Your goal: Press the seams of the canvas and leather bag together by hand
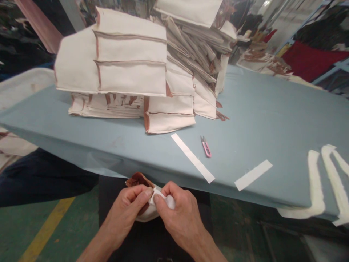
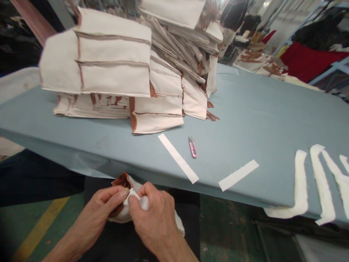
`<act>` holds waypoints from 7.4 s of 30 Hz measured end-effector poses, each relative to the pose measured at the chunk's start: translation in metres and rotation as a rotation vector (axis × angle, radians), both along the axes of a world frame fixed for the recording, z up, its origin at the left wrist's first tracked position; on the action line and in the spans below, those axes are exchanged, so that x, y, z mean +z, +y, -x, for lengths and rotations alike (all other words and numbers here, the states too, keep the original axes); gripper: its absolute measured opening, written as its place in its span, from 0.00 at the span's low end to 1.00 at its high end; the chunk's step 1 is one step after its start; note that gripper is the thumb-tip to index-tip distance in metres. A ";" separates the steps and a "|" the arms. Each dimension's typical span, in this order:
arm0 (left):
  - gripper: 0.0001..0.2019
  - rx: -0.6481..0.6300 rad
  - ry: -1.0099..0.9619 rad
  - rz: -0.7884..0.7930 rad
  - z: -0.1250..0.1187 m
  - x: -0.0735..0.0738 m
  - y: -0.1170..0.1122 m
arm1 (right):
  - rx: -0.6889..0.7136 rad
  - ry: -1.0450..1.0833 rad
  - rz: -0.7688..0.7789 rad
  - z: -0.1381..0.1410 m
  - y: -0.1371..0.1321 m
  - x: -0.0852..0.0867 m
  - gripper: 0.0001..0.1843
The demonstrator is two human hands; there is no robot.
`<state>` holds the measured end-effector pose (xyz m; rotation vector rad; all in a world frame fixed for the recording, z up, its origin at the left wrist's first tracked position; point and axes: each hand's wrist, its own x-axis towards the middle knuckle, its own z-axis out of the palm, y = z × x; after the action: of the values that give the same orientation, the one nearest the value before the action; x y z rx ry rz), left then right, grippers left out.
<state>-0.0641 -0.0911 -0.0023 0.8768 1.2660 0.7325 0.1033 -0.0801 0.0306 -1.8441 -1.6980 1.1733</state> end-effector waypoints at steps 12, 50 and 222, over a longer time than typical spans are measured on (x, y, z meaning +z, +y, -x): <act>0.28 0.006 -0.021 -0.016 -0.002 0.002 0.001 | 0.019 0.035 0.028 -0.003 0.002 0.000 0.11; 0.10 0.002 0.422 -0.284 -0.018 0.008 -0.006 | 0.026 0.270 0.026 0.000 -0.007 -0.027 0.13; 0.34 -0.066 -0.629 0.060 -0.039 0.019 -0.004 | 0.408 1.173 0.384 -0.061 0.024 -0.012 0.18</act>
<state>-0.0251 -0.0952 0.0164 0.5674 0.6913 0.8288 0.1641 -0.0557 0.0182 -0.5693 -1.1483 2.2303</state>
